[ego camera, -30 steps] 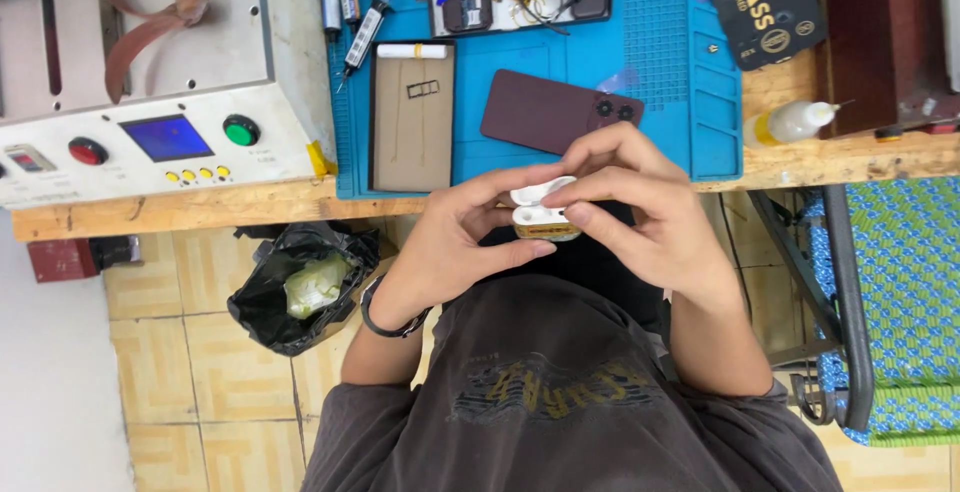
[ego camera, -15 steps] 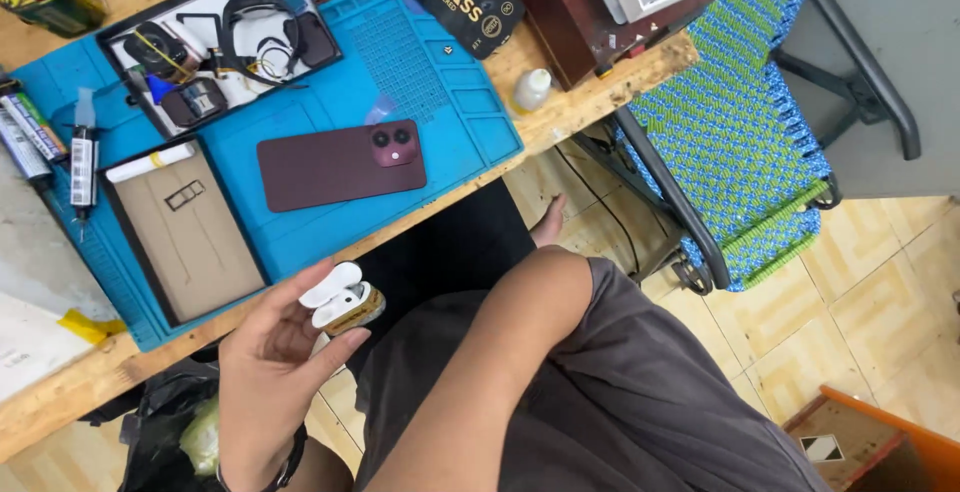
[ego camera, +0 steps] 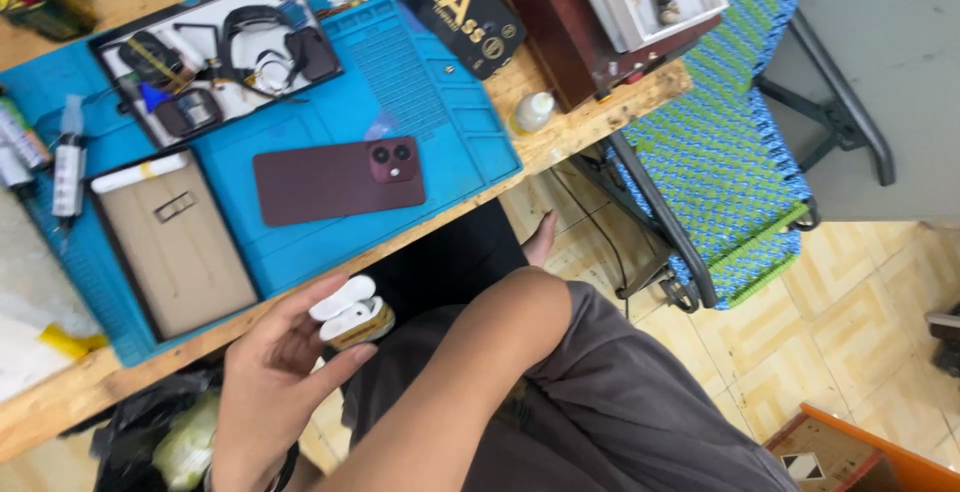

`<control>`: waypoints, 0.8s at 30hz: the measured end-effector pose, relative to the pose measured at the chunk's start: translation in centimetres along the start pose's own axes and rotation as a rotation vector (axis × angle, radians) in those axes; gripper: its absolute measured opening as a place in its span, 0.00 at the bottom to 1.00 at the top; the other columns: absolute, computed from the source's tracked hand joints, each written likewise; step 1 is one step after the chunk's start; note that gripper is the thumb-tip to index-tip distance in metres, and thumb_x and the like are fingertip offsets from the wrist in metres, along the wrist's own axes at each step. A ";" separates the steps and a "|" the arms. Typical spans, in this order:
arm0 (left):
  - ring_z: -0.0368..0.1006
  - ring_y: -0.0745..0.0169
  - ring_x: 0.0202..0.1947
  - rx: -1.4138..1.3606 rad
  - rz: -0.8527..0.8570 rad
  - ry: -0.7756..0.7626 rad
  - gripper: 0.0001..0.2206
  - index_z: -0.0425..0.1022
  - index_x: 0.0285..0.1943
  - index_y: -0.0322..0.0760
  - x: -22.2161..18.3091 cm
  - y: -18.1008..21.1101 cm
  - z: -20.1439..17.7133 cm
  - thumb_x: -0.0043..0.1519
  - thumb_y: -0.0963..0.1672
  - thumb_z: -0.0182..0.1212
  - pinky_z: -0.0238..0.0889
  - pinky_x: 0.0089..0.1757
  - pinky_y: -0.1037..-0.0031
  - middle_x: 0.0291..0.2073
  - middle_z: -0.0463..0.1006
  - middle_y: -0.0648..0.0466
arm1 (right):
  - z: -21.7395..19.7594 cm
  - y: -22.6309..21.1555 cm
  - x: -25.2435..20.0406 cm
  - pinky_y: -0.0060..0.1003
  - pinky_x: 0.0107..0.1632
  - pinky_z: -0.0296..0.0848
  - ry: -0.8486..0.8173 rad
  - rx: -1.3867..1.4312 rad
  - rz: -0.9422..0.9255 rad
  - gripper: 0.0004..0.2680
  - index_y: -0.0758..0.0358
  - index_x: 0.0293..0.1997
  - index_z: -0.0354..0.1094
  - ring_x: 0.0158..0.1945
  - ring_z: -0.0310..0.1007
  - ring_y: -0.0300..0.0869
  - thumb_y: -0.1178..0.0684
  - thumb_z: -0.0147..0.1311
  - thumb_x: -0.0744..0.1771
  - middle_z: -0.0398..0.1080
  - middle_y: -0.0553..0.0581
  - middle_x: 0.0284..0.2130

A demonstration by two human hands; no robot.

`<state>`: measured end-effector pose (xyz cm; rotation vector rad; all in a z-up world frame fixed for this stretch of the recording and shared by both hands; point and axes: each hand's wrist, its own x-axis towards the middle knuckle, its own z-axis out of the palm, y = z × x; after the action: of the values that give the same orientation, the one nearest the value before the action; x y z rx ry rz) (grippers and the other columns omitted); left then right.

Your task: Applying adhesive to a smartphone frame and handling the device during a repair process

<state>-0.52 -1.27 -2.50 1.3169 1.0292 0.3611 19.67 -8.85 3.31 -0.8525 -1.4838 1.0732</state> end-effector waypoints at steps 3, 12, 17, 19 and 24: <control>0.70 0.56 0.51 -0.321 0.141 -0.158 0.27 0.66 0.56 0.24 0.2 -1.6 -0.7 0.44 0.31 0.64 0.67 0.51 0.68 0.52 0.72 0.41 | 1.1 0.7 0.7 0.32 0.39 0.75 0.041 0.040 0.093 0.11 0.65 0.44 0.64 0.37 0.71 0.44 0.53 0.45 0.61 0.64 0.58 0.38; 0.73 0.56 0.49 -0.383 0.095 -0.674 0.25 0.64 0.61 0.34 0.6 -0.5 -1.6 0.53 0.37 0.63 0.74 0.45 0.71 0.48 0.74 0.48 | 0.4 3.7 0.1 0.30 0.36 0.78 -0.029 0.151 0.254 0.06 0.69 0.45 0.62 0.31 0.76 0.41 0.61 0.45 0.66 0.65 0.60 0.35; 0.75 0.61 0.43 -0.311 0.111 -0.893 0.15 0.71 0.46 0.35 1.0 -0.4 -1.1 0.51 0.40 0.66 0.73 0.46 0.76 0.41 0.76 0.52 | 0.3 2.7 1.4 0.31 0.39 0.71 -0.404 -0.180 0.110 0.05 0.62 0.39 0.69 0.36 0.72 0.41 0.56 0.49 0.64 0.71 0.54 0.33; 0.75 0.61 0.44 -0.321 0.125 -0.916 0.16 0.71 0.48 0.34 1.1 -0.8 -0.9 0.51 0.41 0.66 0.72 0.47 0.76 0.42 0.77 0.51 | 0.4 2.8 1.5 0.34 0.39 0.67 -0.450 -0.202 0.031 0.05 0.63 0.38 0.68 0.34 0.68 0.43 0.55 0.48 0.65 0.70 0.54 0.33; 0.74 0.61 0.46 -0.385 0.132 -1.004 0.17 0.71 0.50 0.33 1.2 -1.8 -1.0 0.52 0.41 0.66 0.71 0.49 0.76 0.45 0.76 0.50 | 0.6 2.8 1.7 0.37 0.39 0.66 -0.565 -0.228 -0.094 0.07 0.62 0.42 0.67 0.34 0.66 0.45 0.53 0.44 0.66 0.70 0.55 0.36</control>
<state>-1.24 -0.23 -4.57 1.0067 0.0207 -0.0347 18.71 -6.38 1.21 -0.6490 -2.1287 1.1432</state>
